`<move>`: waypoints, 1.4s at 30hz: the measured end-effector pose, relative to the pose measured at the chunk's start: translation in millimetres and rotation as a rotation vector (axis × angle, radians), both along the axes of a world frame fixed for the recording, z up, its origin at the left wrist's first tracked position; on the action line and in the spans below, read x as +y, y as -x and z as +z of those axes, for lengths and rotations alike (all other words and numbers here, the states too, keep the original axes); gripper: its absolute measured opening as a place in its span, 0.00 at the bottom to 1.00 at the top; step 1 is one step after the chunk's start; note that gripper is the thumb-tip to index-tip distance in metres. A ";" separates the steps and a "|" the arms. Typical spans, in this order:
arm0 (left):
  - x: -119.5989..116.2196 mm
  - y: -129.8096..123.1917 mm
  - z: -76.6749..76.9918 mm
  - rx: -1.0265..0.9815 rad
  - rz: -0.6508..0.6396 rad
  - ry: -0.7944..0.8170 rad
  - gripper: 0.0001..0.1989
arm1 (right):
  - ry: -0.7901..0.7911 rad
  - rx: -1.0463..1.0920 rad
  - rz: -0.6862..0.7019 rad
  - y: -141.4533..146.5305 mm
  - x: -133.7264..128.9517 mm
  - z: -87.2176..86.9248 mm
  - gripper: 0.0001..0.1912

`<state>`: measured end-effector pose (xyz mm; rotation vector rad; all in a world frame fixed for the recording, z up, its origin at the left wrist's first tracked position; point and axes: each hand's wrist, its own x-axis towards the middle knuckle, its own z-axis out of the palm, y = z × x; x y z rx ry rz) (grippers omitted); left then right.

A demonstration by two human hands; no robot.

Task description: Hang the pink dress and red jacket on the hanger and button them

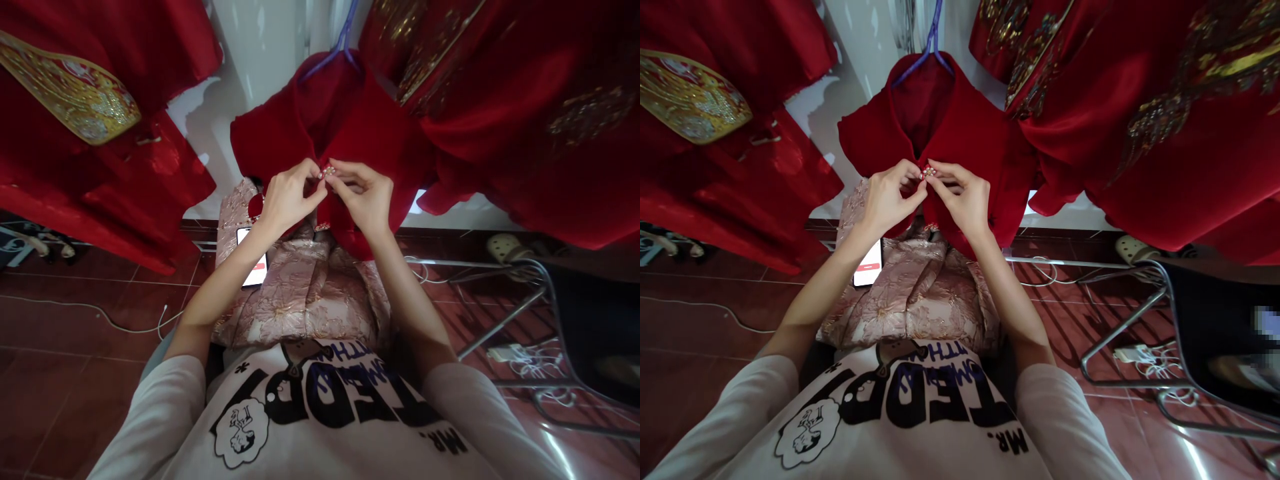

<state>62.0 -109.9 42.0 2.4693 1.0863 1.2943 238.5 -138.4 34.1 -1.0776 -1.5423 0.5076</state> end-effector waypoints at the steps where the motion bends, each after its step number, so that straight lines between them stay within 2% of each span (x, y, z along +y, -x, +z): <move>1: 0.6 -0.3 0.5 0.000 -0.003 0.005 0.10 | 0.000 -0.005 0.000 0.1 0.2 0.0 0.23; 6: -0.7 -2.1 3.9 0.024 0.002 0.005 0.09 | -0.017 -0.026 -0.005 -0.8 2.5 -2.3 0.23; 13: -1.8 -5.5 8.1 0.156 0.033 -0.016 0.07 | -0.020 -0.003 0.022 -5.0 3.1 -1.7 0.23; 21: 3.3 -7.0 9.3 0.170 -0.029 -0.015 0.07 | -0.013 -0.022 0.005 -0.9 2.2 -2.2 0.26; 26: 0.0 -8.4 3.8 0.031 -0.112 0.095 0.11 | -0.007 -0.154 0.033 -5.0 3.3 -0.8 0.31; 32: 8.0 -5.2 -16.9 -0.185 -0.214 0.343 0.16 | -0.027 -0.332 0.096 0.2 -1.7 -5.8 0.50; 35: 5.5 -3.3 -21.3 -0.217 -0.223 0.401 0.17 | -0.046 -0.398 0.120 4.4 -3.7 -9.9 0.50; 39: -4.4 4.5 -19.6 -0.242 -0.193 0.388 0.17 | -0.045 -0.423 0.116 -16.9 -0.1 -4.9 0.48; 42: -6.1 19.2 -22.0 -0.303 -0.137 0.352 0.17 | 0.034 -0.423 0.000 -51.3 -1.2 8.5 0.42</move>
